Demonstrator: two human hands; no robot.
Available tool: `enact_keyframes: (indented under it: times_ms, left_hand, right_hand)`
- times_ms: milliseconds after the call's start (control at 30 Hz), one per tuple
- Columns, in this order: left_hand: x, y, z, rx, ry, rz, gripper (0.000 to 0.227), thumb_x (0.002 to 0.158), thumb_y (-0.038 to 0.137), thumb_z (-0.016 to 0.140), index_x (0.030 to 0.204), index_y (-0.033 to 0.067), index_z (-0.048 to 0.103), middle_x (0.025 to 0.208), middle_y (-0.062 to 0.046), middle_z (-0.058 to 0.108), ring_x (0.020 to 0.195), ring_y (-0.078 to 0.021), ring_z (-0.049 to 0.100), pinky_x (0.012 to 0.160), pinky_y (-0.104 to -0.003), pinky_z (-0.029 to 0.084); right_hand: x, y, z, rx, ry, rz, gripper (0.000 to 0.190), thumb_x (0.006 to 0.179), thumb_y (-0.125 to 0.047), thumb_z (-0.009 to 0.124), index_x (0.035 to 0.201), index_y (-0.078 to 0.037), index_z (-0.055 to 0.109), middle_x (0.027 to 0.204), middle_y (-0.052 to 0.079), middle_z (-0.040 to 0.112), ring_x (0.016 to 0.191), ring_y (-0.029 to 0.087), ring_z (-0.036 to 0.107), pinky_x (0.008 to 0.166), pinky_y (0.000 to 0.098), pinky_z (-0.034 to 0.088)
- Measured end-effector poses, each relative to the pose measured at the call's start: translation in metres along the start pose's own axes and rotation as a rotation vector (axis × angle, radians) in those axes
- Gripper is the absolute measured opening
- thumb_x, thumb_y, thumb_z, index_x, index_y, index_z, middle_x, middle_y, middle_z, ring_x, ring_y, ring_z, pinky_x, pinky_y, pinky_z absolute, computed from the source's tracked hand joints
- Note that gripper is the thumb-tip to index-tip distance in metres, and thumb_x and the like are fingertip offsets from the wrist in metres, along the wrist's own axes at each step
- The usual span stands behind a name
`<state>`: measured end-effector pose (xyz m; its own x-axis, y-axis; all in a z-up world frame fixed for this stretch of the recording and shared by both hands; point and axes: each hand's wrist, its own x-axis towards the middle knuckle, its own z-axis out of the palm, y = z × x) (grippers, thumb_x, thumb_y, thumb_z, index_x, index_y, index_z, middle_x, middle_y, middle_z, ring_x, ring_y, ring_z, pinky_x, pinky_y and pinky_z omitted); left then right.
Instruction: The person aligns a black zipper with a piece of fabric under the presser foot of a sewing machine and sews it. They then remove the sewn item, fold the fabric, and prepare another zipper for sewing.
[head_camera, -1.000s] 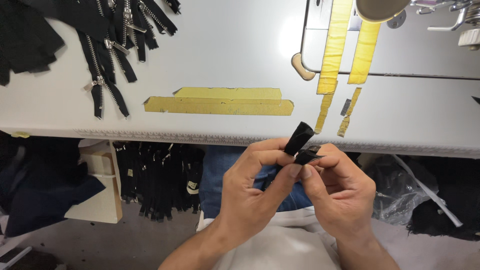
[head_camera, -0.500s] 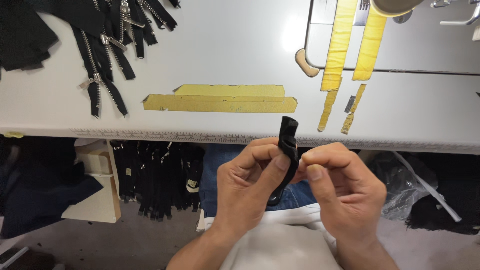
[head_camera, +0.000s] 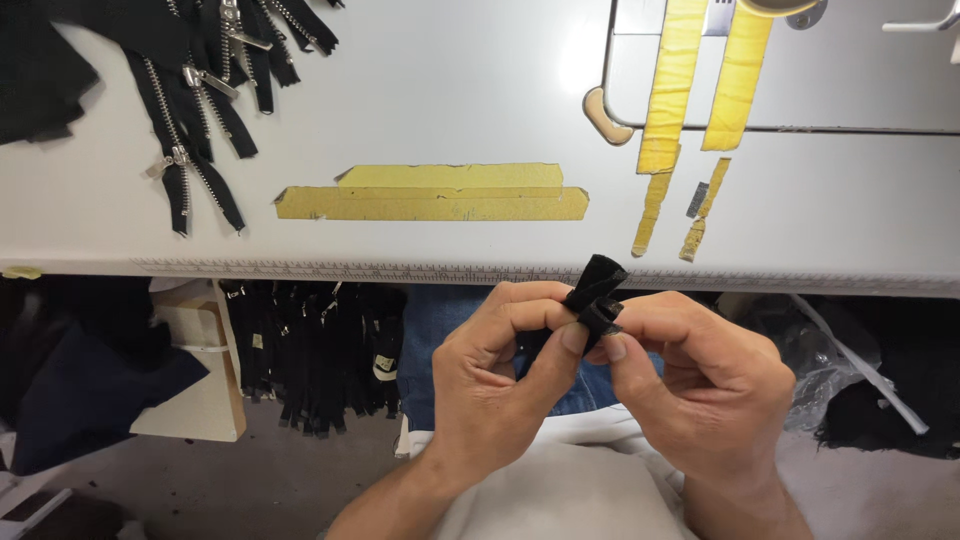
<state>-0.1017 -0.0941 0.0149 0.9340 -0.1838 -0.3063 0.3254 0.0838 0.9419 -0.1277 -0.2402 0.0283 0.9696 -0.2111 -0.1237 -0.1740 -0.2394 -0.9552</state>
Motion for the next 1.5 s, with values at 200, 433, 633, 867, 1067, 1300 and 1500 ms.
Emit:
enact_keyframes:
  times_ms: [200,433,633,867,1067,1300,1500]
  left_hand:
    - [0.000,-0.003,-0.002,-0.056,-0.026,-0.011,0.003,0.097,0.009,0.068,0.098,0.0085,0.071,0.109,-0.011,0.072,0.101,-0.0166,0.069,0.092,-0.027,0.056]
    - [-0.001,0.000,-0.001,-0.055,-0.031,-0.020,0.002,0.097,0.010,0.069,0.098,0.0092,0.071,0.108,-0.010,0.072,0.100,-0.0161,0.069,0.092,-0.027,0.056]
    - [-0.001,0.000,0.003,0.096,0.001,0.060,0.003,0.094,0.009,0.071,0.096,0.0117,0.071,0.107,-0.008,0.072,0.097,-0.0147,0.070,0.090,-0.026,0.056]
    - [-0.008,-0.004,0.024,0.077,0.210,0.116,0.011,0.092,0.010,0.071,0.087,0.0135,0.062,0.098,-0.010,0.073,0.085,-0.0143,0.071,0.079,-0.026,0.056]
    - [-0.005,-0.011,0.024,0.007,0.230,0.104,0.013,0.091,0.006,0.071,0.088,0.0116,0.060,0.099,-0.012,0.071,0.085,-0.0141,0.069,0.075,-0.025,0.055]
    - [-0.002,-0.001,0.019,0.050,0.135,0.113,0.022,0.090,-0.001,0.075,0.095,0.0145,0.061,0.104,-0.008,0.071,0.094,-0.0146,0.075,0.087,-0.024,0.060]
    - [0.005,0.007,0.003,-0.177,-0.023,-0.201,0.027,0.101,0.019,0.060,0.121,0.0013,0.063,0.114,-0.017,0.076,0.109,-0.0189,0.073,0.100,-0.028,0.059]
  right_hand:
    - [0.004,-0.002,-0.005,0.099,-0.059,0.002,0.008,0.090,0.002,0.065,0.093,0.007,0.069,0.084,0.015,0.073,0.072,0.018,0.070,0.068,0.0233,0.061]
    - [0.001,0.001,-0.006,0.090,-0.045,0.005,0.006,0.089,0.003,0.067,0.093,0.007,0.069,0.087,0.016,0.074,0.074,0.019,0.071,0.069,0.0234,0.061]
    - [-0.003,0.011,-0.005,0.036,-0.051,0.007,0.004,0.089,0.004,0.067,0.093,0.004,0.068,0.091,0.014,0.075,0.079,0.019,0.073,0.072,0.0246,0.060]
    - [-0.023,0.040,0.012,-0.111,0.118,-0.174,0.015,0.099,-0.017,0.059,0.102,-0.003,0.056,0.093,0.007,0.064,0.081,0.018,0.062,0.071,0.0262,0.050]
    - [-0.020,0.043,0.014,0.104,0.100,-0.044,0.005,0.100,-0.006,0.058,0.103,-0.002,0.057,0.090,0.007,0.063,0.079,0.015,0.057,0.072,0.0253,0.047]
    - [-0.022,0.045,0.008,0.321,0.160,0.215,0.011,0.094,-0.003,0.070,0.103,-0.001,0.064,0.098,0.008,0.069,0.092,0.014,0.066,0.086,0.0268,0.057]
    - [-0.007,0.043,0.004,0.319,0.222,0.264,0.026,0.095,-0.024,0.070,0.083,-0.009,0.053,0.066,-0.002,0.047,0.061,0.007,0.042,0.058,0.0203,0.035]
